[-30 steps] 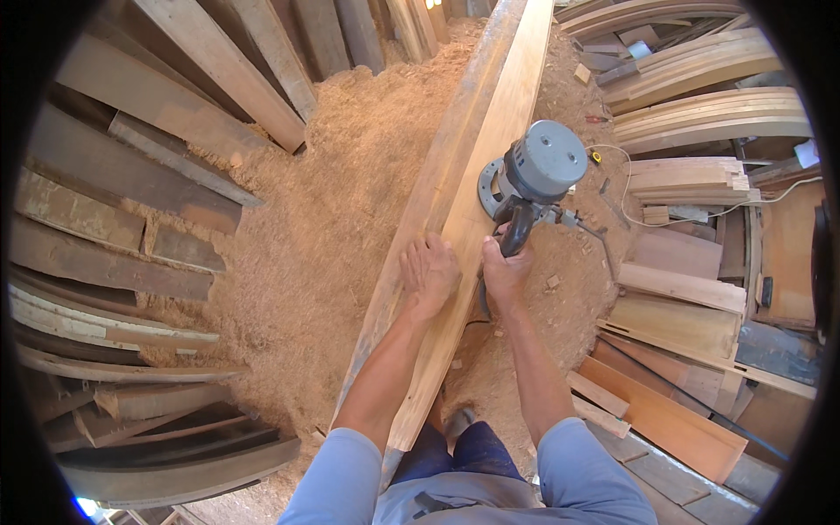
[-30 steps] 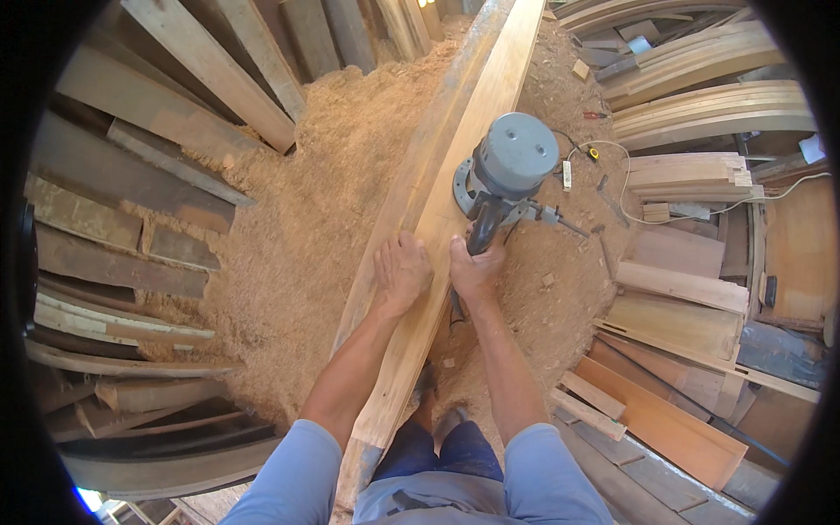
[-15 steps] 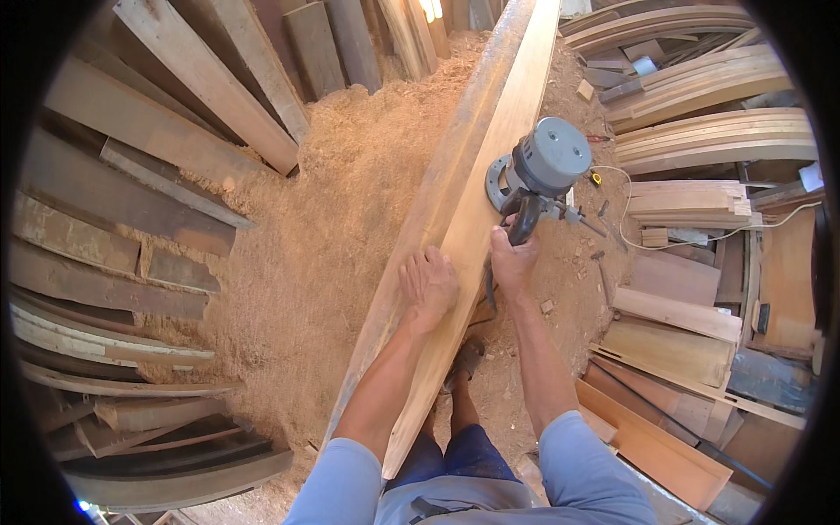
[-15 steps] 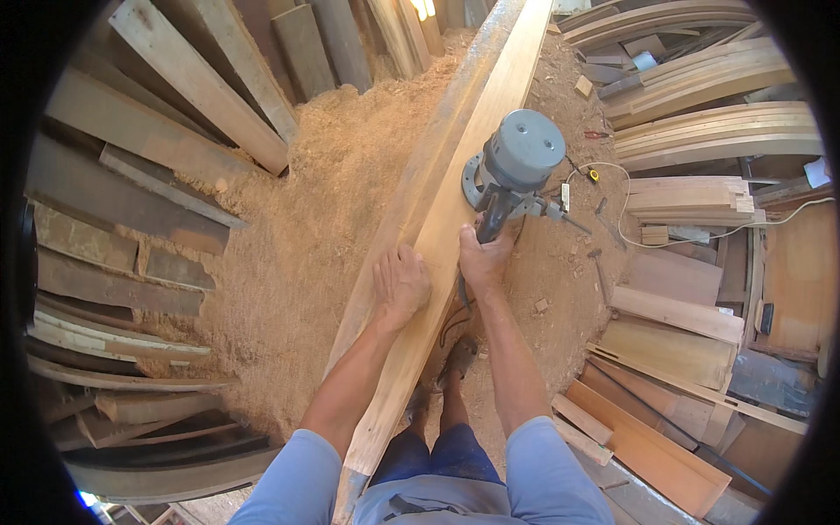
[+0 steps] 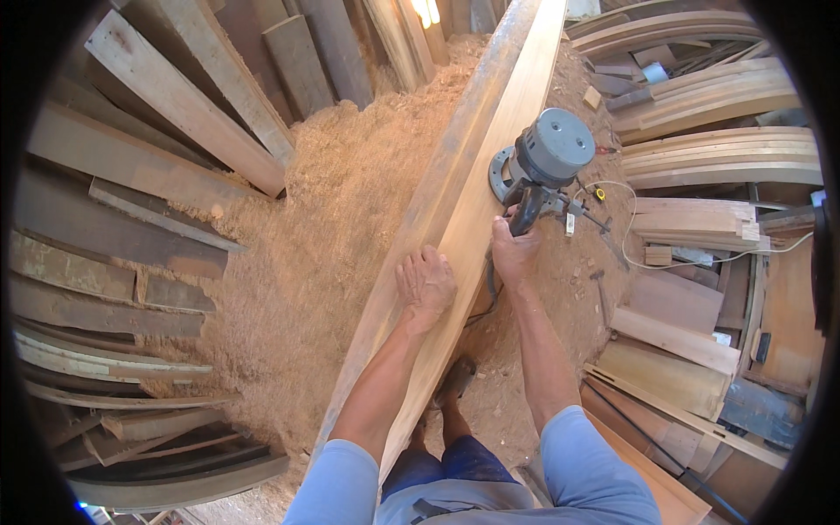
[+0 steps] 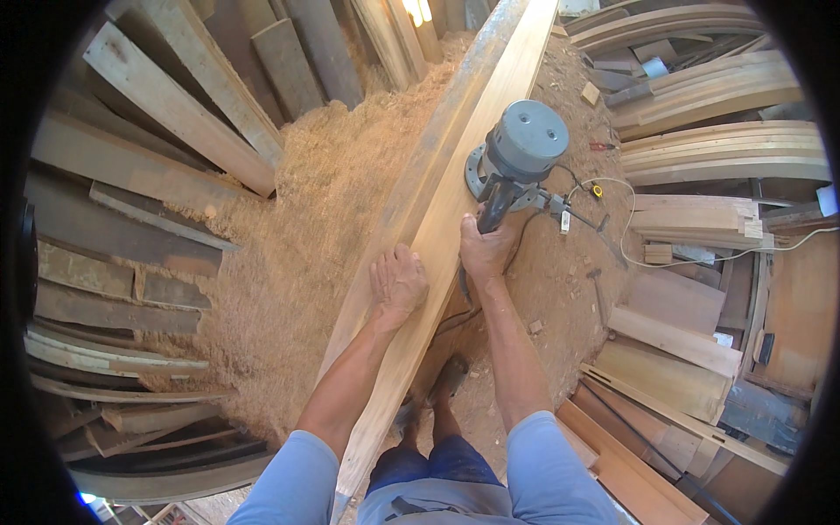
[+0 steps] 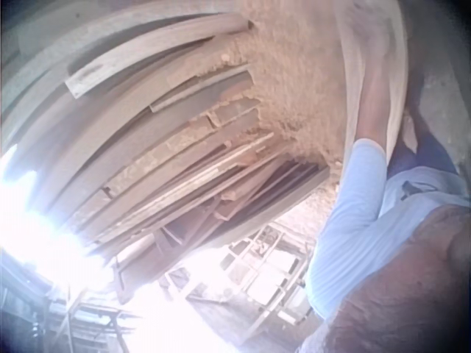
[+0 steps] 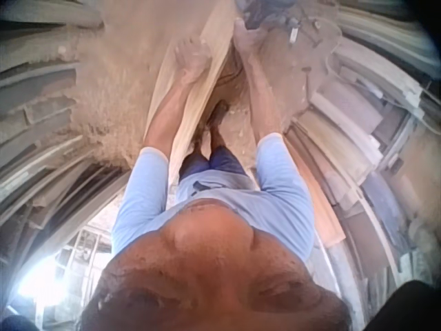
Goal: The person uses a handheld wood router to shape the edge of a wooden plank and then places the finished plank onto a stack of similar pieces.
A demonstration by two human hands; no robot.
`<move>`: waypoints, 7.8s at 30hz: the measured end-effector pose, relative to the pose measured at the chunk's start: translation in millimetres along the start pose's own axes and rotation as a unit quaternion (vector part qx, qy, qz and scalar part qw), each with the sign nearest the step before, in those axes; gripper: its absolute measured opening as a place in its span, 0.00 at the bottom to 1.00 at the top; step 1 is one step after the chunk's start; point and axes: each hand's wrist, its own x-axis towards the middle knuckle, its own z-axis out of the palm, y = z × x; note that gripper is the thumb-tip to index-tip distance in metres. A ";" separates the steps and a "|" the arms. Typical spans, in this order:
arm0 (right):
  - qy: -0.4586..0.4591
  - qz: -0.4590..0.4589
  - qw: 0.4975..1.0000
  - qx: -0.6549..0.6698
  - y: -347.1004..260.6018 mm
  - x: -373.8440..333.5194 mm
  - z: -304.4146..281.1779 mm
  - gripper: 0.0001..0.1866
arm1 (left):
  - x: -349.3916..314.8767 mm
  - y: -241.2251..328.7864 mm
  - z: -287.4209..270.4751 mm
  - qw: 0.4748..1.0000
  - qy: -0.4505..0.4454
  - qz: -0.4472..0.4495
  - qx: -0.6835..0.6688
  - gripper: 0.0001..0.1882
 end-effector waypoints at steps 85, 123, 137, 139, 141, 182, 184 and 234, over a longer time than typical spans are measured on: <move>-0.012 -0.102 0.993 0.055 21.8 674.6 67.6 0.10 | 486.9 251.9 81.9 0.999 0.036 0.019 0.013 0.11; 0.002 -0.062 0.997 0.046 -8.3 1023.8 96.7 0.11 | 719.4 388.9 123.3 0.999 0.009 -0.034 0.021 0.10; -0.014 -0.059 0.993 0.102 -46.3 1033.5 26.3 0.15 | 721.4 383.0 131.3 0.995 0.051 -0.013 0.087 0.09; -0.018 -0.030 0.988 0.153 -51.9 1029.7 5.3 0.14 | 719.4 380.0 135.0 0.993 0.059 -0.009 0.098 0.08; -0.011 0.023 0.978 0.206 -39.5 1017.2 -14.9 0.12 | 719.6 376.4 141.5 0.992 0.066 -0.009 0.105 0.08; 0.119 0.556 0.703 0.426 480.6 746.6 -198.7 0.12 | 724.5 372.7 138.1 0.991 0.042 -0.026 0.121 0.17; 0.080 0.595 0.693 0.399 459.3 729.4 -190.5 0.07 | 720.3 368.4 133.4 0.990 0.046 -0.031 0.129 0.17; -0.288 0.361 0.879 -0.118 60.4 377.3 -71.9 0.26 | 290.2 94.9 -17.5 0.855 -0.309 -0.114 -0.401 0.40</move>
